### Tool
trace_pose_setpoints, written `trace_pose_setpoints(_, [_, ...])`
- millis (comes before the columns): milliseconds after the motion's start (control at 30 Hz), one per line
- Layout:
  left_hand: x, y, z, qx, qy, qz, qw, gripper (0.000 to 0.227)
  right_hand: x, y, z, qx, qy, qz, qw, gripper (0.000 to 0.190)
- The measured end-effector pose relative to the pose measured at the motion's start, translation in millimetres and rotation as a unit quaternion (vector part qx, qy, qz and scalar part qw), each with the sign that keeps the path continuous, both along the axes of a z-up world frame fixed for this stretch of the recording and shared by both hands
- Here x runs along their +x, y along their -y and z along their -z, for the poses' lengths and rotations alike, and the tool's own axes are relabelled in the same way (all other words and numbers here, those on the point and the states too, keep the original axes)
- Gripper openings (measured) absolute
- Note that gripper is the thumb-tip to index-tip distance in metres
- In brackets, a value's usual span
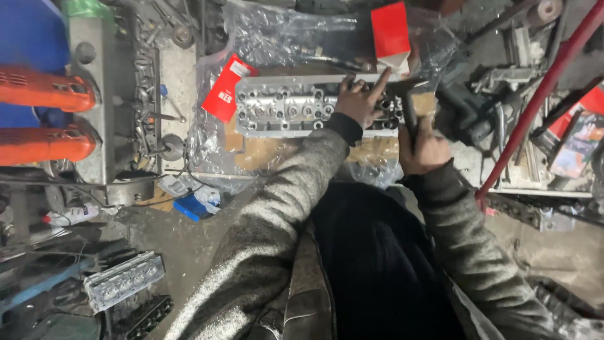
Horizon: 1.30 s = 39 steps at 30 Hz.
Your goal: The person takes small metal valve components from storage bins on a shelf, places them one at a time into bores of an aluminum cylinder head on the workbench, and taps each into place with a hammer, working along the head.
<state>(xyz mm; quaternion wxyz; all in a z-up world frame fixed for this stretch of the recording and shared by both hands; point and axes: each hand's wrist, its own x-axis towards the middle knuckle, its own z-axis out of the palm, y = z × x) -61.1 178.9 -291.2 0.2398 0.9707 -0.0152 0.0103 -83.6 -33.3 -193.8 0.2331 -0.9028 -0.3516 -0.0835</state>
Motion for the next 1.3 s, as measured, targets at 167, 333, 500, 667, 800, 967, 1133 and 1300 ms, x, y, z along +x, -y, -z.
trace_pose_setpoints(167, [-1.3, -6.5, -8.9, 0.052, 0.021, -0.003, 0.998, 0.115, 3.9, 14.6, 92.9, -0.067, -0.053, 0.036, 0.996, 0.033])
trace_pose_setpoints(333, [-0.8, -8.5, 1.4, 0.062, 0.090, -0.021, 0.994, 0.114, -3.3, -12.1, -9.7, -0.007, -0.050, 0.039, 0.998, 0.031])
trace_pose_setpoints(500, [-9.3, -13.5, -28.8, -0.040, 0.111, -0.008, 0.993, 0.108, -8.9, -11.2, -67.9, 0.100, -0.114, 0.066, 0.986, 0.024])
trace_pose_setpoints(667, [-22.7, -32.7, -83.6, -0.061, 0.122, -0.066, 0.989, 0.102, -4.0, -8.3, -80.8, 0.099, -0.236, 0.134, 0.957, 0.032])
trace_pose_setpoints(800, [-17.4, -40.9, -59.5, -0.066, 0.141, -0.018, 0.988, 0.100, 5.4, -8.2, -75.9, 0.099, -0.201, 0.106, 0.969, 0.030])
trace_pose_setpoints(967, [-31.9, -41.8, -66.1, -0.061, 0.142, -0.033, 0.987, 0.088, 10.4, -6.1, -73.0, 0.062, -0.243, 0.104, 0.962, 0.037])
trace_pose_setpoints(1133, [-31.5, -39.0, -75.9, -0.072, 0.066, -0.045, 0.994, 0.084, 22.7, -4.2, -76.6, 0.057, -0.234, 0.057, 0.969, 0.035])
trace_pose_setpoints(1300, [-33.7, -27.1, -73.8, -0.044, 0.059, -0.062, 0.995, 0.080, 48.2, 9.1, -80.8, 0.040, -0.267, 0.019, 0.963, 0.035])
